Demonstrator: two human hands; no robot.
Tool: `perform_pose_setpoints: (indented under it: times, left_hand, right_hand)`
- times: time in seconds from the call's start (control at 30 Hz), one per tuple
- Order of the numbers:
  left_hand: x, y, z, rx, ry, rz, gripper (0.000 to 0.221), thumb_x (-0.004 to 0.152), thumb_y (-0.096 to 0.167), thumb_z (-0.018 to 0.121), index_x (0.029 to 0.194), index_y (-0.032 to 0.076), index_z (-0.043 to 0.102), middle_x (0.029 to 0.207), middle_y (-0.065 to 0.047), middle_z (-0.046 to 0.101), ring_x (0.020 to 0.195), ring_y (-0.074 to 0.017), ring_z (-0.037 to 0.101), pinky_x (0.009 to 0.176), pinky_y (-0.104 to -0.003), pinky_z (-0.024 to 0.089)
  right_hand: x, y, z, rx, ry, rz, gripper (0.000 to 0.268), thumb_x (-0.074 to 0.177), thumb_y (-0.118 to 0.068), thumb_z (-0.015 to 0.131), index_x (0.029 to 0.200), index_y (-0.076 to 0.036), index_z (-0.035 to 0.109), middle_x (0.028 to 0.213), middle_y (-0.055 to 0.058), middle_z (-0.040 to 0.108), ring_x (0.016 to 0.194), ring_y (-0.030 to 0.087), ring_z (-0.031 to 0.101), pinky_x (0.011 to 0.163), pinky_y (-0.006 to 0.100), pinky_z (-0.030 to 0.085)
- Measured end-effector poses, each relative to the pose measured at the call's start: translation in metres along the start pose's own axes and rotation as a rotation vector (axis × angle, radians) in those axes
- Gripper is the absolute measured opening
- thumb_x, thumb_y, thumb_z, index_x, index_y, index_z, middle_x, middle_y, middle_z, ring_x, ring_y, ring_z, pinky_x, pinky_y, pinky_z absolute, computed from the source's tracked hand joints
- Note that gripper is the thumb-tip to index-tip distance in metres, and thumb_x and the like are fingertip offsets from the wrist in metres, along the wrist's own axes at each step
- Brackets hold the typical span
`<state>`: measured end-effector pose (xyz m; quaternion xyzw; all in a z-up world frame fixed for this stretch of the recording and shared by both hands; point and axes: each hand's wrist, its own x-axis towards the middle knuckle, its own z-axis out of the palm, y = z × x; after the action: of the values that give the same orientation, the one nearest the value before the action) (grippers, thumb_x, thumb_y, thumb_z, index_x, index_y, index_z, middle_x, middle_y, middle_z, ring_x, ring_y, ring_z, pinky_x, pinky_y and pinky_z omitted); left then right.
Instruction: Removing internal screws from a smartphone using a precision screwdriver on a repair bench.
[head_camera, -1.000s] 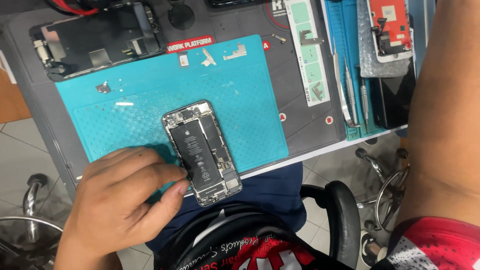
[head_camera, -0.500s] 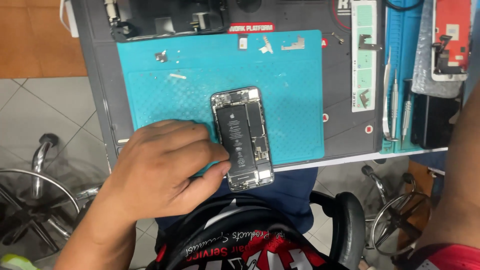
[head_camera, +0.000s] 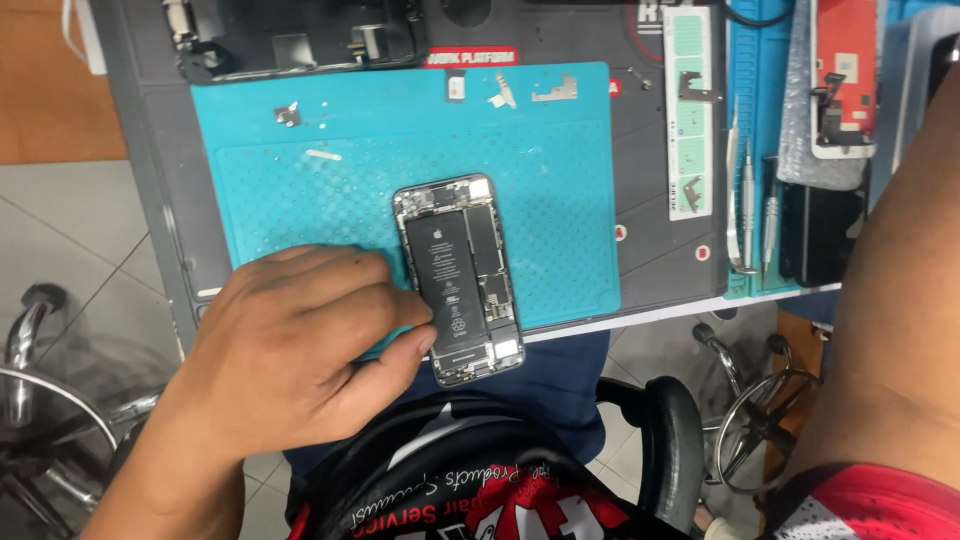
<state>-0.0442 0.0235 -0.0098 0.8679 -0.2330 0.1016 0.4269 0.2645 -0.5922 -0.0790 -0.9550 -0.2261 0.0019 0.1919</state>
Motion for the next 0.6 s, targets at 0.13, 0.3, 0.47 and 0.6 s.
perform_pose_setpoints:
  times: [0.13, 0.3, 0.47, 0.6]
  left_hand:
    - [0.001, 0.001, 0.000, 0.006, -0.012, -0.026, 0.017, 0.097, 0.019, 0.062, 0.087, 0.007, 0.071, 0.070, -0.005, 0.057, 0.057, -0.0260, 0.053, 0.055, -0.037, 0.047]
    - [0.002, 0.001, 0.000, 0.004, -0.012, -0.028, 0.018, 0.098, 0.019, 0.061, 0.086, 0.008, 0.070, 0.068, -0.003, 0.055, 0.056, -0.0241, 0.052, 0.054, -0.035, 0.046]
    - [0.001, 0.001, 0.000, -0.006, -0.005, -0.027, 0.016, 0.097, 0.018, 0.063, 0.086, 0.007, 0.069, 0.065, -0.004, 0.049, 0.054, -0.0249, 0.047, 0.052, -0.035, 0.044]
    - [0.001, 0.001, 0.001, 0.005, -0.008, -0.027, 0.015, 0.097, 0.018, 0.062, 0.087, 0.009, 0.069, 0.065, -0.004, 0.048, 0.054, -0.0251, 0.046, 0.053, -0.035, 0.043]
  right_hand:
    - [-0.020, -0.003, -0.004, -0.020, 0.008, 0.025, 0.026, 0.142, 0.001, 0.054, 0.118, 0.005, 0.045, 0.105, 0.016, 0.042, 0.096, 0.025, 0.042, 0.083, 0.042, 0.034]
    - [-0.029, 0.000, -0.001, -0.033, 0.008, 0.036, 0.024, 0.142, 0.000, 0.054, 0.120, 0.006, 0.046, 0.107, 0.017, 0.043, 0.097, 0.026, 0.044, 0.083, 0.043, 0.036]
    - [-0.037, 0.001, 0.002, -0.045, 0.006, 0.044, 0.022, 0.142, -0.001, 0.054, 0.123, 0.007, 0.047, 0.109, 0.018, 0.045, 0.097, 0.027, 0.045, 0.084, 0.043, 0.037]
    - [-0.044, 0.001, 0.002, -0.057, 0.004, 0.053, 0.021, 0.143, -0.002, 0.054, 0.125, 0.008, 0.048, 0.110, 0.019, 0.046, 0.098, 0.027, 0.046, 0.084, 0.043, 0.038]
